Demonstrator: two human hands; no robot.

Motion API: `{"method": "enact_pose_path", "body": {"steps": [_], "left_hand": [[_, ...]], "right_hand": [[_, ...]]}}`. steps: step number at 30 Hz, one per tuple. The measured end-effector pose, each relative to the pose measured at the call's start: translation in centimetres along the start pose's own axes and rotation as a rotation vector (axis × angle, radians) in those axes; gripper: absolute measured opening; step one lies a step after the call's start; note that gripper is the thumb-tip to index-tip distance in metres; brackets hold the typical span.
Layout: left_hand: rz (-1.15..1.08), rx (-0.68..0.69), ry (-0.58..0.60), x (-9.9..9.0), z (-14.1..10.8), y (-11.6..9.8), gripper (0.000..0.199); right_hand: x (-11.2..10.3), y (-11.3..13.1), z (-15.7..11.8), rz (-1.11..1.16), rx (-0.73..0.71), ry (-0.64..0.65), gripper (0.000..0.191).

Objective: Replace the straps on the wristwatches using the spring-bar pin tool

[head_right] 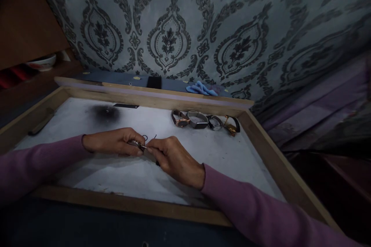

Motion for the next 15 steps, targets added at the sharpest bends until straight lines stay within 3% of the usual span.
{"method": "enact_pose_path", "body": {"steps": [15], "left_hand": [[0.000,-0.010,-0.018,-0.20,0.04,0.03,0.022]], "right_hand": [[0.27,0.92,-0.30,-0.208,-0.095,0.068,0.030]]}}
Point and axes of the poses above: each hand's wrist, its own z-axis towards the middle knuckle, its own x-axis out of the palm, y = z × x, the point moved 10 cm from there along z, towards the middle knuckle, and after that the axes turned 9 degrees about -x, right-handed, at the moved point
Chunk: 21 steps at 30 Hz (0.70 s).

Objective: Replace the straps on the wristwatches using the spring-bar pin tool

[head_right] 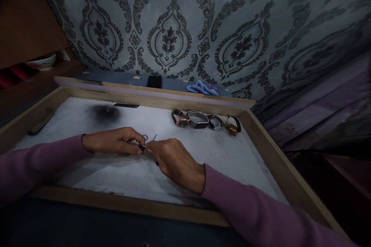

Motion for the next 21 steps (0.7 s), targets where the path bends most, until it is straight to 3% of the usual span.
{"method": "enact_pose_path", "body": {"steps": [21], "left_hand": [[0.016,-0.009,0.013,0.12,0.07,0.18,0.020]], "right_hand": [[0.36,-0.44,-0.01,-0.064,0.044,0.039,0.031]]}}
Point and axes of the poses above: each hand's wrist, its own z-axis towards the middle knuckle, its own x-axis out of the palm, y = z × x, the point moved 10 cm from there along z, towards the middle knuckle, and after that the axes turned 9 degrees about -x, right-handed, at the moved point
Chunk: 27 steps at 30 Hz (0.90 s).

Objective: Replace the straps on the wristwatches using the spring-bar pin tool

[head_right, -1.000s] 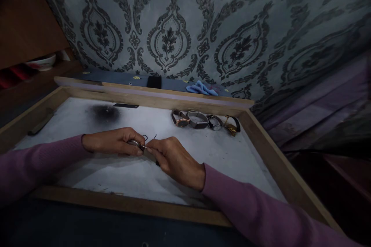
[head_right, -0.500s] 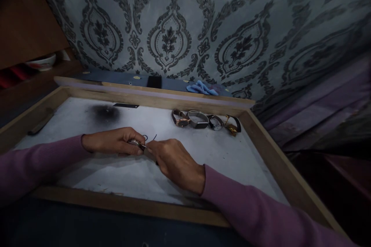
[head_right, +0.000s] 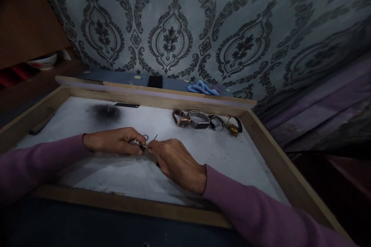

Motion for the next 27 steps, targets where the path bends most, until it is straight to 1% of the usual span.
{"method": "enact_pose_path", "body": {"steps": [5,10,15,22,27], "left_hand": [[-0.015,0.007,-0.015,-0.15,-0.05,-0.05,0.021],[-0.048,-0.017,0.000,-0.08,-0.04,0.07,0.021],[-0.050,0.002,-0.005,-0.05,-0.07,-0.17,0.022],[-0.024,0.004,-0.007,-0.02,-0.04,-0.25,0.018],[-0.055,0.006,-0.005,-0.06,-0.03,-0.23,0.018]], "right_hand": [[-0.19,0.31,0.05,0.046,-0.034,-0.024,0.034],[-0.44,0.46,0.01,0.027,-0.037,-0.050,0.032],[-0.34,0.42,0.02,0.036,-0.023,-0.041,0.030],[-0.17,0.15,0.08,0.058,-0.011,-0.035,0.031],[-0.20,0.09,0.11,0.072,-0.017,-0.027,0.032]]}}
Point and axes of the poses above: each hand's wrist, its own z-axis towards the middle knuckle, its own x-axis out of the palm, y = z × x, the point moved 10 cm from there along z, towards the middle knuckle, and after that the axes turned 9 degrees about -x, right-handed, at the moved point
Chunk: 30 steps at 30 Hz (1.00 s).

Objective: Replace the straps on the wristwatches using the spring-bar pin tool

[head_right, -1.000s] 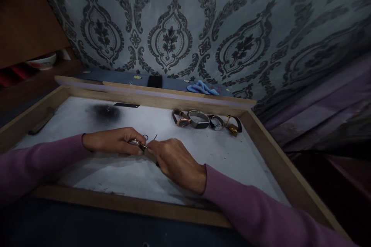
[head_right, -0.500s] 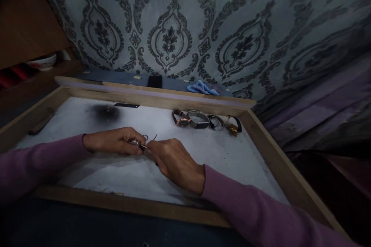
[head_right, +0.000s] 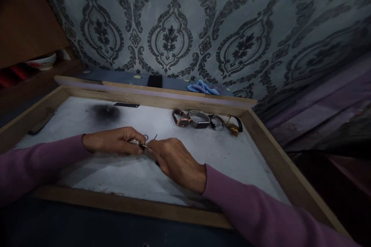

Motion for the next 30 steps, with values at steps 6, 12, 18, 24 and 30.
{"method": "enact_pose_path", "body": {"steps": [6,12,18,24,30], "left_hand": [[-0.002,-0.008,0.008,0.02,0.12,0.19,0.019],[-0.005,-0.011,0.014,0.13,0.13,0.23,0.020],[0.009,0.029,0.013,0.12,0.04,-0.13,0.018],[0.003,0.008,0.012,0.02,0.05,0.02,0.020],[0.010,-0.008,0.018,-0.05,0.02,0.10,0.021]], "right_hand": [[0.06,-0.24,-0.02,0.002,0.015,0.001,0.032],[0.16,-0.28,-0.05,0.000,0.017,-0.010,0.032],[0.19,-0.08,-0.03,-0.017,-0.002,-0.008,0.034],[-0.01,-0.07,-0.02,-0.017,-0.007,-0.026,0.034],[-0.11,-0.33,0.08,0.009,0.017,-0.024,0.029]]}}
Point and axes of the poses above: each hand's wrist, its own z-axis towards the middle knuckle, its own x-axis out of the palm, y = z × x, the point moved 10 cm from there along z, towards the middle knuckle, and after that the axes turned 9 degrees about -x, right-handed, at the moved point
